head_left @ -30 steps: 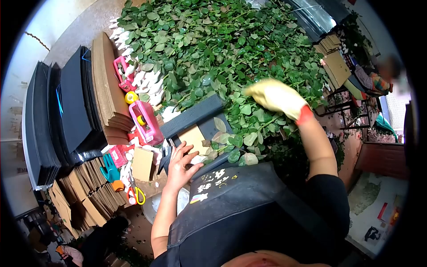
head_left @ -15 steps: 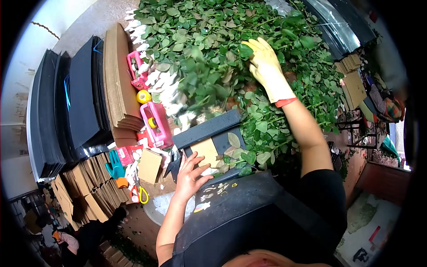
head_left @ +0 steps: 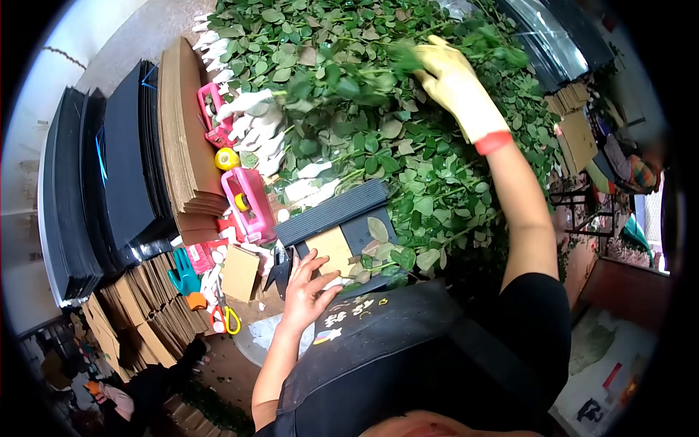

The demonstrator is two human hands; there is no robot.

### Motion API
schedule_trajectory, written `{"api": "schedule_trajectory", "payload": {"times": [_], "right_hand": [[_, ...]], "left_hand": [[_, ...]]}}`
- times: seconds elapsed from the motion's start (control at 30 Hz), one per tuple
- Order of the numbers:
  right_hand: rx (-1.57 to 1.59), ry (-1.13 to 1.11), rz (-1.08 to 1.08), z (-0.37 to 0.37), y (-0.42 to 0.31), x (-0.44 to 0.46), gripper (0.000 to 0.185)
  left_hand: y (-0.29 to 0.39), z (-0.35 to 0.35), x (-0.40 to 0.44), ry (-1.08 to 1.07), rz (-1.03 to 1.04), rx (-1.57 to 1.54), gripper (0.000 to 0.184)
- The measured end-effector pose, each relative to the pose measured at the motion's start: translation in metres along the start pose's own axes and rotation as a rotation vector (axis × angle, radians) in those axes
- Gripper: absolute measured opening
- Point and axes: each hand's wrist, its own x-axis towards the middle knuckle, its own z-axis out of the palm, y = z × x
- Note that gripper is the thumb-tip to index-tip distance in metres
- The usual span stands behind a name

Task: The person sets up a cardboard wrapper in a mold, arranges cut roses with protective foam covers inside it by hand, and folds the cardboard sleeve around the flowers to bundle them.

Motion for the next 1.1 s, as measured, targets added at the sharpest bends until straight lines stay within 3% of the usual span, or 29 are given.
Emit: {"api": "schedule_trajectory", "payload": {"times": [0.03, 0.13, 0.2, 0.27, 0.3, 0.33, 0.37, 0.43, 0.53, 0.57, 0.6, 0.63, 0.67, 0.73, 0.77, 0.8, 0.83, 0.9, 0.93, 0.97, 1.0, 1.03, 1.07, 1.1], "right_hand": [[0.024, -0.047, 0.06, 0.004, -0.001, 0.004, 0.028], [-0.76, 0.07, 0.116, 0.018, -0.004, 0.022, 0.046], [-0.516, -0.65, 0.393, 0.028, -0.034, 0.039, 0.022], [-0.286, -0.851, 0.136, 0.059, -0.055, 0.0, 0.021], [-0.238, -1.005, 0.205, 0.082, -0.06, -0.017, 0.023], [-0.347, -1.016, 0.196, 0.113, -0.06, -0.039, 0.024], [-0.473, -0.85, 0.084, 0.145, -0.05, -0.069, 0.023], [-0.397, -0.778, 0.007, 0.158, -0.036, -0.086, 0.02], [-0.043, -0.813, 0.434, 0.069, -0.056, -0.03, 0.017], [-0.142, -0.316, 0.146, 0.061, -0.049, -0.046, 0.021], [-0.089, -0.087, 0.005, 0.023, -0.056, -0.038, 0.017], [0.026, -0.019, -0.014, -0.007, -0.066, -0.038, 0.018], [0.159, 0.16, -0.181, -0.031, -0.071, -0.045, 0.022], [0.223, 0.081, -0.208, -0.086, -0.117, -0.053, 0.02], [0.254, -0.252, -0.157, -0.097, -0.125, -0.072, 0.031], [0.239, -0.466, -0.179, -0.098, -0.135, -0.085, 0.022], [0.061, -0.768, -0.125, -0.105, -0.155, -0.09, 0.018], [0.02, -0.733, -0.159, -0.083, -0.161, -0.133, 0.008], [-0.007, -0.832, -0.08, -0.063, -0.164, -0.153, 0.008], [-0.033, -0.927, 0.004, -0.045, -0.167, -0.172, 0.008], [-0.007, -0.93, -0.021, -0.036, -0.167, -0.19, 0.008], [0.12, -0.891, 0.065, -0.023, -0.162, -0.208, 0.007], [0.265, -0.835, 0.108, -0.028, -0.156, -0.213, 0.011], [0.411, -0.775, 0.148, -0.034, -0.149, -0.216, 0.017]], "left_hand": [[0.001, -0.001, 0.002, -0.005, 0.004, -0.005, 0.034], [0.002, 0.0, 0.002, -0.019, 0.006, 0.014, 0.035], [0.003, 0.0, 0.002, -0.014, -0.006, 0.01, 0.036], [0.007, -0.001, 0.003, -0.019, -0.027, -0.009, 0.035], [0.006, -0.001, 0.002, -0.023, -0.005, 0.004, 0.035], [0.003, -0.001, 0.002, -0.022, 0.019, 0.014, 0.034], [0.002, 0.001, 0.001, -0.016, 0.037, 0.022, 0.034], [0.002, -0.001, 0.001, -0.025, 0.033, 0.029, 0.031], [0.002, -0.001, 0.0, -0.036, 0.025, 0.017, 0.029], [0.0, -0.001, -0.001, -0.038, 0.039, 0.039, 0.029], [0.0, -0.001, 0.0, -0.037, 0.07, 0.076, 0.029], [0.0, -0.002, 0.001, -0.034, 0.095, 0.115, 0.029], [-0.001, -0.001, 0.001, -0.013, 0.126, 0.144, 0.027], [0.003, -0.003, 0.001, -0.046, 0.013, 0.046, 0.036], [0.006, 0.0, -0.001, -0.056, -0.111, -0.104, 0.043], [0.009, 0.002, -0.003, -0.047, -0.236, -0.252, 0.05], [-0.045, 0.027, -0.021, -0.126, -0.211, -0.175, 0.077], [-0.02, 0.027, -0.011, 0.102, -0.227, -0.558, 0.105], [-0.034, 0.034, -0.016, 0.086, -0.193, -0.596, 0.125], [-0.028, 0.036, -0.015, 0.176, -0.121, -0.659, 0.115], [-0.039, 0.037, -0.016, 0.154, -0.041, -0.516, 0.106], [-0.049, 0.038, -0.016, 0.135, 0.04, -0.374, 0.098], [-0.03, 0.024, -0.012, 0.066, 0.014, -0.334, 0.078], [-0.029, 0.025, -0.012, 0.063, 0.021, -0.332, 0.075]]}}
